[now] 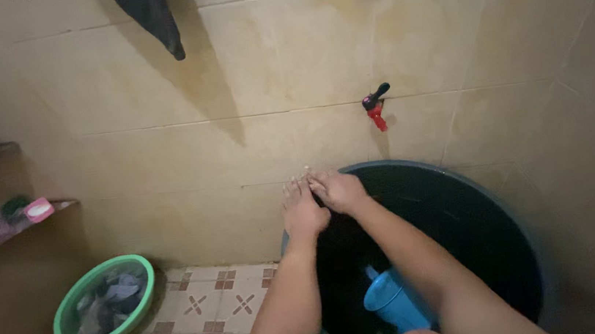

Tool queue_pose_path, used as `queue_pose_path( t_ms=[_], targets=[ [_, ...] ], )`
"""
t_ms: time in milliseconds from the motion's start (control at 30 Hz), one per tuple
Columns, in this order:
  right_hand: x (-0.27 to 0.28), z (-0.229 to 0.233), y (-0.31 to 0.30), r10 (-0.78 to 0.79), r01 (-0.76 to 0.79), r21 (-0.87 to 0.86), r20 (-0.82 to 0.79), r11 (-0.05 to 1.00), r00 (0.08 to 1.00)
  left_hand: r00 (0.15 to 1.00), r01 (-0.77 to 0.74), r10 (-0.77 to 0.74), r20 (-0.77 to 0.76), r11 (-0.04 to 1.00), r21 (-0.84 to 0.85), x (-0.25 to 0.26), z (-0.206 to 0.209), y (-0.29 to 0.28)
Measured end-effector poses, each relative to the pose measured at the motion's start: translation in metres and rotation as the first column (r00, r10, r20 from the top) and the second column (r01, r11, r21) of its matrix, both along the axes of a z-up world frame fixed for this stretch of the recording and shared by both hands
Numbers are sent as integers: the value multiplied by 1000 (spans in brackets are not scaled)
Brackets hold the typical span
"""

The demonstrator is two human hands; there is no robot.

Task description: The person scrubs the inner surface of a large dark basin with a sponge while seated. A blue plastic cup floats in the water inside the basin. The person repeatedly dips the sponge into the water and scrubs the basin's interior walls.

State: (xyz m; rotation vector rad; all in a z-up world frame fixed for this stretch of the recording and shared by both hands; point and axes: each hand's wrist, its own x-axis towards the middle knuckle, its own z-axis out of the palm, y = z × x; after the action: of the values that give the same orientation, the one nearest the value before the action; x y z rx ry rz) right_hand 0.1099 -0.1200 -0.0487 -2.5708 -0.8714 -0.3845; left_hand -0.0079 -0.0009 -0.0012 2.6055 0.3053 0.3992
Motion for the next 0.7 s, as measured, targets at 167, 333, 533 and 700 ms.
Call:
queue_pose_path(
  t_ms=[167, 333, 533, 700],
  targets=[
    [8, 8, -19, -283, 286, 10, 193, 958, 940, 989, 7, -5, -151, 1000, 13, -3, 8, 2],
    [-21, 27, 2, -124, 109, 67, 287, 992, 950, 999, -19, 18, -45, 1000, -12, 12, -11, 9],
    [-52, 28, 8, -10, 0, 49, 210, 999, 978, 999, -48, 49, -9, 998, 30, -41, -28, 31],
    [-55, 24, 30, 255, -260, 29, 104, 965, 961, 993, -87, 82, -89, 995, -47, -120, 0, 33]
  ],
)
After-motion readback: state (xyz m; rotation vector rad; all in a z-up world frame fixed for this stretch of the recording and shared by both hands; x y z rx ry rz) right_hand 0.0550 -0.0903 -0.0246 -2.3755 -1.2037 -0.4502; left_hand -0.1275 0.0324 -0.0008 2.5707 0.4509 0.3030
